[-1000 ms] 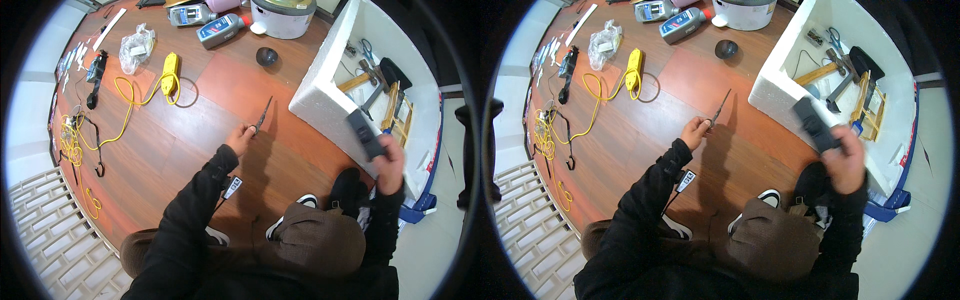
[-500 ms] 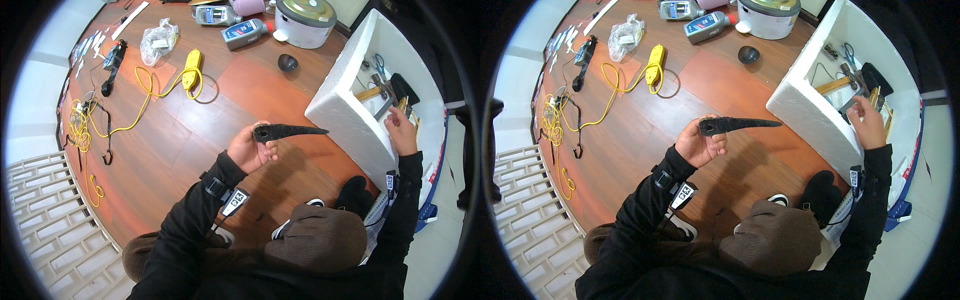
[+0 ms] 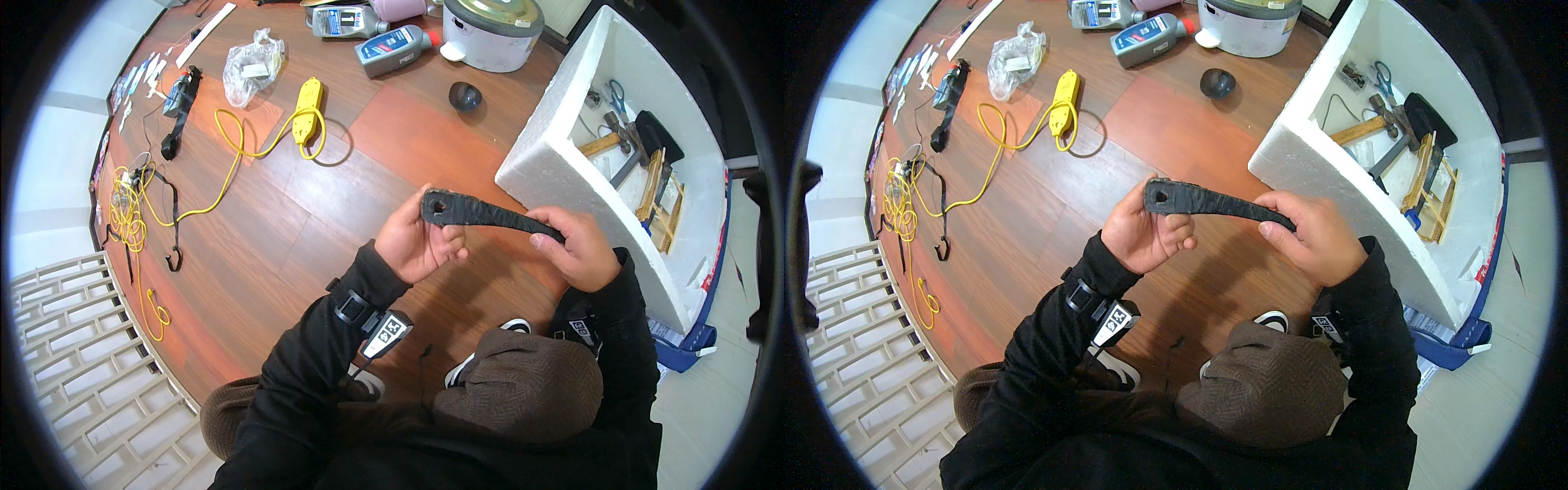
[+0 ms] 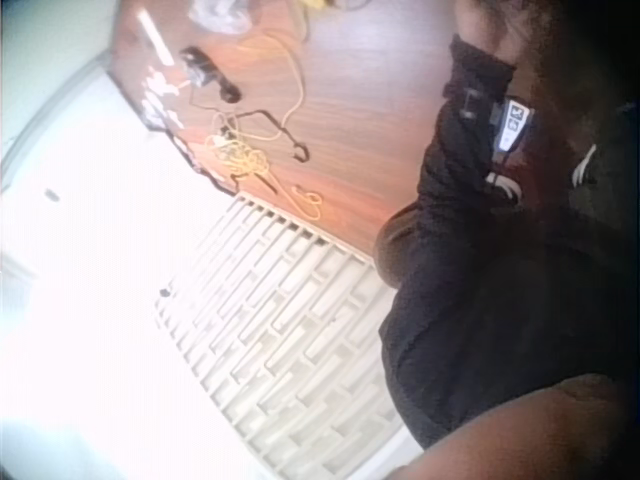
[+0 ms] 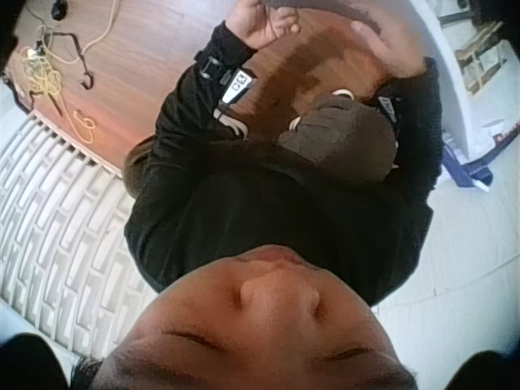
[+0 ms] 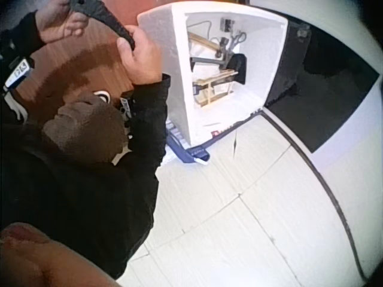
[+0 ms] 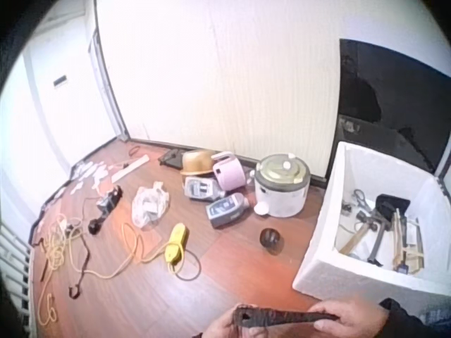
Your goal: The person retrieves a black strap from a white storage box and then folds and rolls it into a compact coil on a wooden table. They repeatedly adjust the strap to tighten the roll and hold the finished coil in both hands.
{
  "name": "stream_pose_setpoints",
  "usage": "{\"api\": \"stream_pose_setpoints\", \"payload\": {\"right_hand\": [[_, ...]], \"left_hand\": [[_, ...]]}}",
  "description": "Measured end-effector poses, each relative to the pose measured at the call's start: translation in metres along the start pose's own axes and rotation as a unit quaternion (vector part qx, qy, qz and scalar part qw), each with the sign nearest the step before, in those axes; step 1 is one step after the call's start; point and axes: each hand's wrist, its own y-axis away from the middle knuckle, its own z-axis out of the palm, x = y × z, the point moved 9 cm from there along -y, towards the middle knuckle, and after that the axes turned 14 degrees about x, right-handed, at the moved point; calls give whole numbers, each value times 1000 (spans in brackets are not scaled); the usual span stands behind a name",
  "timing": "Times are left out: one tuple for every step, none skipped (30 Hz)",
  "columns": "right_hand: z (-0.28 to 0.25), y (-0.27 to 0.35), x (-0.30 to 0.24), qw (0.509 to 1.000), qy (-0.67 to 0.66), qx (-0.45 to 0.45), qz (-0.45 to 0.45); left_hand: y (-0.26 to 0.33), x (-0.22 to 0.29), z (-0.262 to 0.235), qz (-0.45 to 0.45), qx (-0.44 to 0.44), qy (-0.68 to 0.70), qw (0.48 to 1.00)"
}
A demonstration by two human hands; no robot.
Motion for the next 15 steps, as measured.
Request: {"api": "stream_pose_setpoints", "payload": {"right_hand": [[1, 1, 0, 1000, -5, 6, 2], [3, 1, 0, 1000, 1, 6, 0], [3, 2, 0, 1000, 7, 7, -2], [3, 2, 2, 1000, 19, 10, 8], [2, 3, -2, 1000, 19, 16, -11], [1, 3, -3, 999, 27, 23, -18], [0, 3, -4, 999, 33, 24, -25], [-1, 4, -1, 999, 39, 24, -14], [0, 4, 1, 999, 42, 18, -5], [0, 4, 2, 999, 44, 13, 2], [-2, 4, 3, 999, 39, 24, 6], [-4, 4, 3, 999, 33, 34, 8], [-5, 5, 7, 999, 28, 34, 30], [-5, 5, 7, 999, 31, 35, 25], [-5, 6, 10, 998, 35, 26, 40]], "left_hand": [[-1, 2, -3, 12, 9, -10, 1000], [-2, 3, -5, 19, 11, -12, 1000], [-3, 4, -7, 27, 12, -13, 999], [-4, 6, -8, 34, 14, -19, 999], [-5, 6, -10, 38, 18, -18, 999], [-5, 7, -11, 42, 23, -19, 999], [-6, 7, -12, 45, 26, -20, 998], [-7, 8, -13, 52, 31, -25, 998], [-7, 9, -14, 59, 36, -30, 997], [-7, 10, -14, 67, 39, -34, 996], [-7, 10, -14, 68, 41, -35, 996], [-7, 10, -13, 68, 42, -34, 996], [-7, 11, -13, 69, 44, -34, 996], [-7, 11, -13, 70, 47, -34, 996], [-7, 11, -13, 69, 51, -34, 996]]}}
